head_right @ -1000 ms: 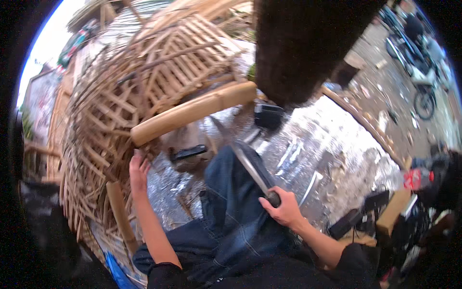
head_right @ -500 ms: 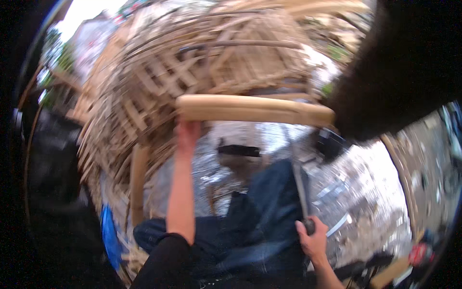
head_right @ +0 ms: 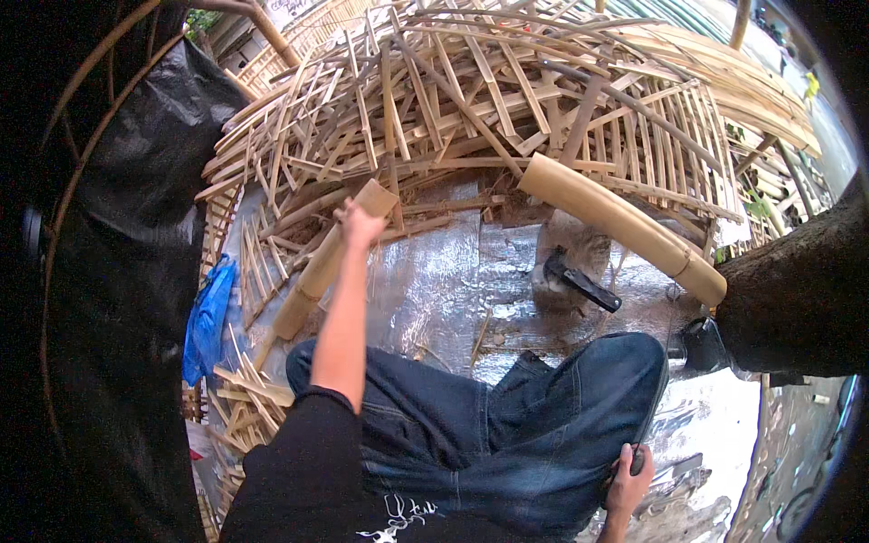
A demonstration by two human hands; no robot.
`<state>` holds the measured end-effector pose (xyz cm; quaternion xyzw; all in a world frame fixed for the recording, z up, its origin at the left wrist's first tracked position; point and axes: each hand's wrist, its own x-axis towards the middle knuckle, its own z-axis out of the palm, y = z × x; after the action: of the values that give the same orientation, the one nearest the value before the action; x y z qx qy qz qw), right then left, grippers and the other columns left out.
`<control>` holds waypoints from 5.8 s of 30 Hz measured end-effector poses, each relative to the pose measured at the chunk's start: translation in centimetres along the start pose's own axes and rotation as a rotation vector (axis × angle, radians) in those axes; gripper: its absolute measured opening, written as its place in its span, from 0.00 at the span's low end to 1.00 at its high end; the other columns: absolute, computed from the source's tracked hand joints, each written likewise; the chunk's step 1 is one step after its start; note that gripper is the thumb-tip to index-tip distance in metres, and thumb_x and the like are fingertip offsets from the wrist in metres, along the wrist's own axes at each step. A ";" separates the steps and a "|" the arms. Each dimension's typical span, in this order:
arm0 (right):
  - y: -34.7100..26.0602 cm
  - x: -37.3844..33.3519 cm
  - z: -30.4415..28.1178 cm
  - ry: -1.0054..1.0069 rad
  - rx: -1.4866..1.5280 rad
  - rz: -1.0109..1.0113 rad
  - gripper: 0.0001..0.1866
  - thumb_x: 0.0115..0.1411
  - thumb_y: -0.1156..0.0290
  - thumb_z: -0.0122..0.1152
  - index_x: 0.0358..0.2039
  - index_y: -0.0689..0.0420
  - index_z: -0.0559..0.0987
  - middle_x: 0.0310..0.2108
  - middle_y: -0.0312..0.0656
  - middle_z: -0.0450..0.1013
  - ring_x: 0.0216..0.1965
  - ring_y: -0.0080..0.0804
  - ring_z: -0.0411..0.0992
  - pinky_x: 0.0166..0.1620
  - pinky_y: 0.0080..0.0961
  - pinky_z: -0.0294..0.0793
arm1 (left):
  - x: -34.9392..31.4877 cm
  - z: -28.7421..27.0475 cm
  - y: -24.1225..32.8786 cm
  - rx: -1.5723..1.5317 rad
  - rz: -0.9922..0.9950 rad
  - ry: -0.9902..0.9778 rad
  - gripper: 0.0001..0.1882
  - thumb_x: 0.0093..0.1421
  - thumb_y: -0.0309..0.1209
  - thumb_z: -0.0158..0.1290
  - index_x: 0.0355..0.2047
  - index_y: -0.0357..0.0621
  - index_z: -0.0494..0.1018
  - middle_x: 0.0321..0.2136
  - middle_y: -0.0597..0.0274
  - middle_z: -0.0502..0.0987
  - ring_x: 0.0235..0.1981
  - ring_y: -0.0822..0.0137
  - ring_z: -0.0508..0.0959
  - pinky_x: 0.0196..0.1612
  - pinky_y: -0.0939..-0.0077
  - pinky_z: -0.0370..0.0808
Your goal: The person cuts, splits, and carves bamboo poles and strips using knives, a machete, and a hammer.
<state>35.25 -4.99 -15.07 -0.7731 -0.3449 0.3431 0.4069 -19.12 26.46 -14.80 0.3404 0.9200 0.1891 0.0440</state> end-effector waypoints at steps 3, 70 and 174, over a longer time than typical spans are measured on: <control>-1.5 0.0 0.4 -0.003 -0.064 -0.031 0.13 0.62 0.63 0.58 0.30 0.61 0.72 0.19 0.34 0.65 0.19 0.20 0.62 0.25 0.21 0.61 | 3.4 -0.7 -5.6 0.386 0.165 -0.096 0.58 0.35 0.47 0.71 0.64 0.44 0.53 0.58 0.46 0.64 0.60 0.45 0.63 0.59 0.51 0.64; -26.6 -9.9 3.9 -0.864 0.472 -0.434 0.16 0.59 0.60 0.63 0.37 0.59 0.74 0.18 0.32 0.68 0.21 0.17 0.63 0.24 0.19 0.62 | -22.9 -19.9 5.9 -0.822 1.077 -0.450 0.22 0.47 0.29 0.66 0.41 0.37 0.72 0.35 0.59 0.79 0.37 0.68 0.79 0.41 0.73 0.77; -22.1 -6.0 5.7 -0.987 0.360 -0.313 0.12 0.43 0.76 0.66 0.26 0.59 0.71 0.20 0.30 0.65 0.21 0.15 0.62 0.25 0.18 0.63 | -28.3 -20.3 11.7 -1.233 1.183 0.263 0.18 0.47 0.41 0.46 0.21 0.40 0.54 0.21 0.61 0.54 0.23 0.66 0.57 0.27 0.71 0.54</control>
<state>21.84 1.88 3.06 -0.3780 -0.5415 0.6540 0.3691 5.36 9.96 6.99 0.6541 0.3225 0.6842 0.0082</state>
